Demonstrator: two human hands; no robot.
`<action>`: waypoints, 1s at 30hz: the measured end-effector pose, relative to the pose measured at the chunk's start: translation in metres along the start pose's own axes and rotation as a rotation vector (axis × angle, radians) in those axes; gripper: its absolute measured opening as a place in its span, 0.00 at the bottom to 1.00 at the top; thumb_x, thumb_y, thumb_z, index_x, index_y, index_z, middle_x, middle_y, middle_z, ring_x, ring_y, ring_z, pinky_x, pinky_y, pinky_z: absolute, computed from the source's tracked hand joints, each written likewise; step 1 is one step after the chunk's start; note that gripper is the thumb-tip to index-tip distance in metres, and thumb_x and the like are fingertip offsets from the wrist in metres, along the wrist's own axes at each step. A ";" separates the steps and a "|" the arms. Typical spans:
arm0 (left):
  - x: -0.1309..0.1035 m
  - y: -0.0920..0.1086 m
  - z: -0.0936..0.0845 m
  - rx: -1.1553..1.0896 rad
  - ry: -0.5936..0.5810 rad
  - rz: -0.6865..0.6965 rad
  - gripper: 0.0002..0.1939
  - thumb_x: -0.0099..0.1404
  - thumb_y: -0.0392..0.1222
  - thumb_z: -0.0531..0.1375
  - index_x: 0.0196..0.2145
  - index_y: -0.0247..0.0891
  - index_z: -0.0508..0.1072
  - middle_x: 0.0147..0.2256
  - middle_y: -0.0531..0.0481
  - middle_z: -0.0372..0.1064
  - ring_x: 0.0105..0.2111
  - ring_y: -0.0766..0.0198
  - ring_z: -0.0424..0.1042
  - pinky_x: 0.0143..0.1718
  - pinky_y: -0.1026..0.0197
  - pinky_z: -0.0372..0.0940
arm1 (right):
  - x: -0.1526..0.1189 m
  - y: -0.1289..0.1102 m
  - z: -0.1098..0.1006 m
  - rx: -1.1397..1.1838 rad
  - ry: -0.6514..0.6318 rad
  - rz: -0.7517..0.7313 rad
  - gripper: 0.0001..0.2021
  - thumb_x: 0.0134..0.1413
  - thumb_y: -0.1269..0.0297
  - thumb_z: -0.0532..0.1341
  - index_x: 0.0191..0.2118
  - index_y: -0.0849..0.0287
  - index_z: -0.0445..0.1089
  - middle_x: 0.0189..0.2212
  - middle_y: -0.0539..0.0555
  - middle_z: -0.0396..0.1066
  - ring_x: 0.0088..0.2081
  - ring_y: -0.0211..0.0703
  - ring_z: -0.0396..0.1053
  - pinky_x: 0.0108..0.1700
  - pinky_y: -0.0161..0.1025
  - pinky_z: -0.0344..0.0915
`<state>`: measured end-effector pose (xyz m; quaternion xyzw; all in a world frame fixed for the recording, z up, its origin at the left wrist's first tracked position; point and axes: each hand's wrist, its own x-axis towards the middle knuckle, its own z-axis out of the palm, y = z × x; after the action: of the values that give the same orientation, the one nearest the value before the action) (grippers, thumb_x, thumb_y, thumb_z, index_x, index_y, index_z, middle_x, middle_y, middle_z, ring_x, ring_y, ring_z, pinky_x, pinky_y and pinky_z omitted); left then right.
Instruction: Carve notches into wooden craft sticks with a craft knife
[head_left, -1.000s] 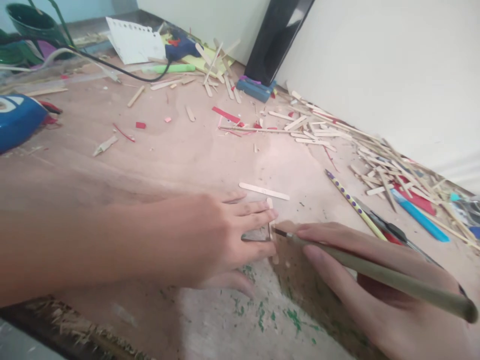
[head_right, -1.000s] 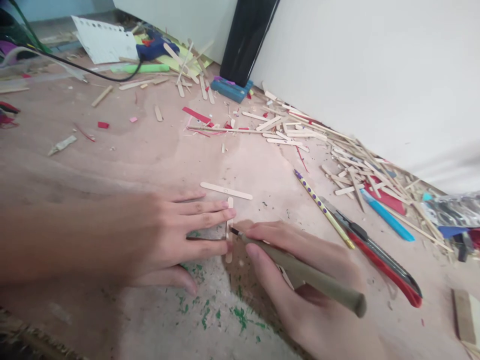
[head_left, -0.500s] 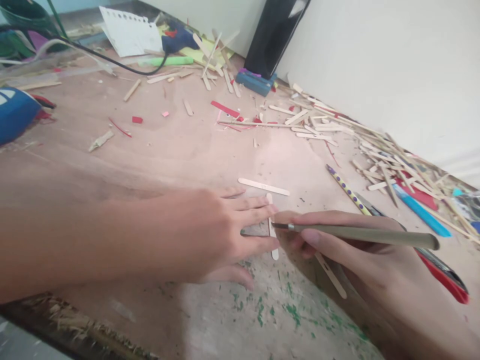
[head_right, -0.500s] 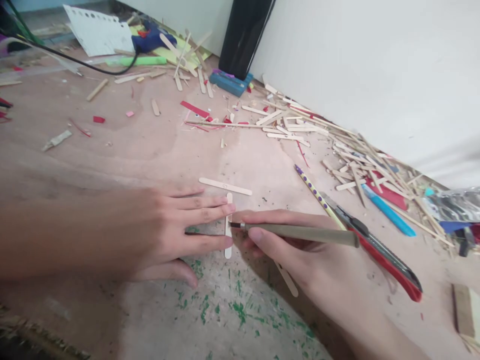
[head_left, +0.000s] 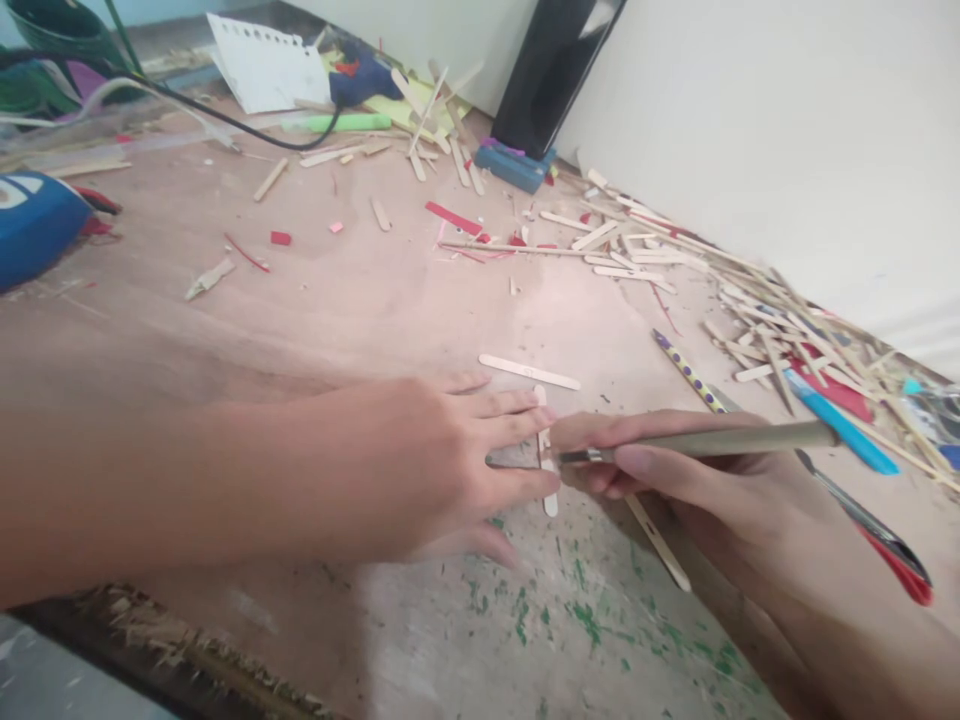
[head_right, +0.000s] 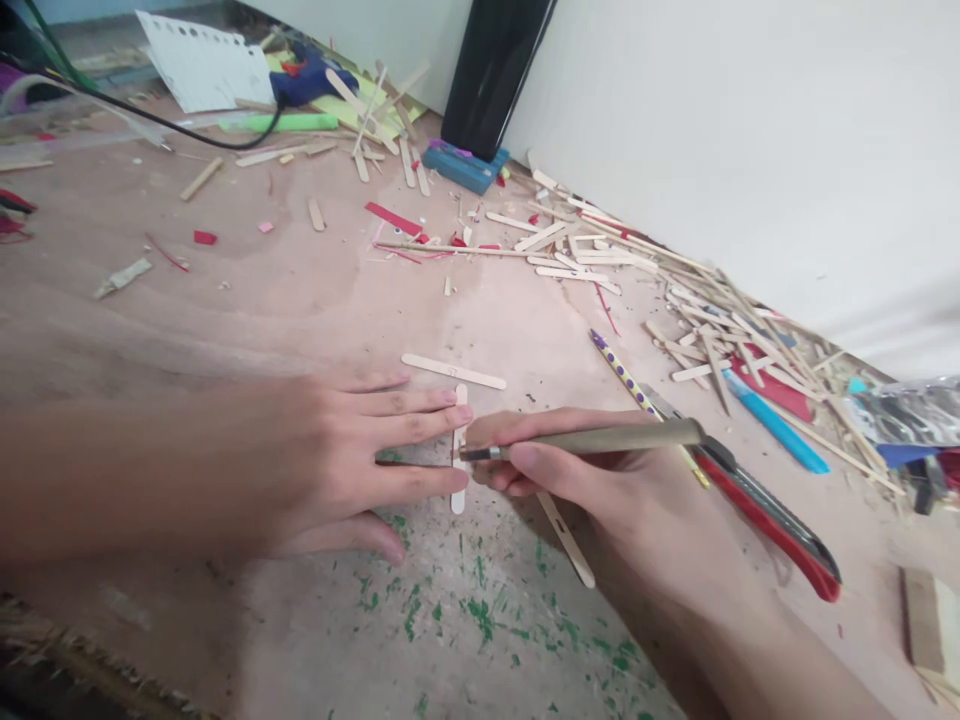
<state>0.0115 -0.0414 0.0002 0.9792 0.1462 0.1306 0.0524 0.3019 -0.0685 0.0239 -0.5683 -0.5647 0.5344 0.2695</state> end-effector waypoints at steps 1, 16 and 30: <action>0.000 0.000 0.000 -0.001 0.003 -0.001 0.30 0.81 0.60 0.54 0.70 0.38 0.71 0.70 0.30 0.65 0.70 0.40 0.68 0.71 0.39 0.65 | 0.000 0.002 -0.001 0.020 0.005 0.003 0.11 0.62 0.56 0.74 0.47 0.53 0.87 0.40 0.58 0.86 0.38 0.47 0.84 0.40 0.37 0.82; -0.001 -0.002 0.002 -0.010 0.010 0.008 0.31 0.80 0.59 0.57 0.70 0.36 0.70 0.70 0.30 0.66 0.72 0.41 0.65 0.73 0.40 0.64 | -0.007 -0.016 0.018 -0.202 0.178 -0.047 0.09 0.57 0.49 0.76 0.40 0.45 0.88 0.42 0.51 0.88 0.40 0.48 0.87 0.43 0.35 0.84; -0.002 0.000 0.005 -0.023 0.070 -0.019 0.29 0.79 0.59 0.60 0.66 0.37 0.75 0.70 0.31 0.65 0.70 0.44 0.69 0.73 0.44 0.63 | -0.023 -0.020 0.032 -0.621 0.307 -0.330 0.05 0.61 0.52 0.73 0.41 0.41 0.86 0.37 0.47 0.87 0.36 0.53 0.86 0.38 0.43 0.87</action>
<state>0.0115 -0.0424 -0.0051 0.9720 0.1555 0.1660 0.0596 0.2707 -0.0943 0.0404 -0.5978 -0.7366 0.1960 0.2484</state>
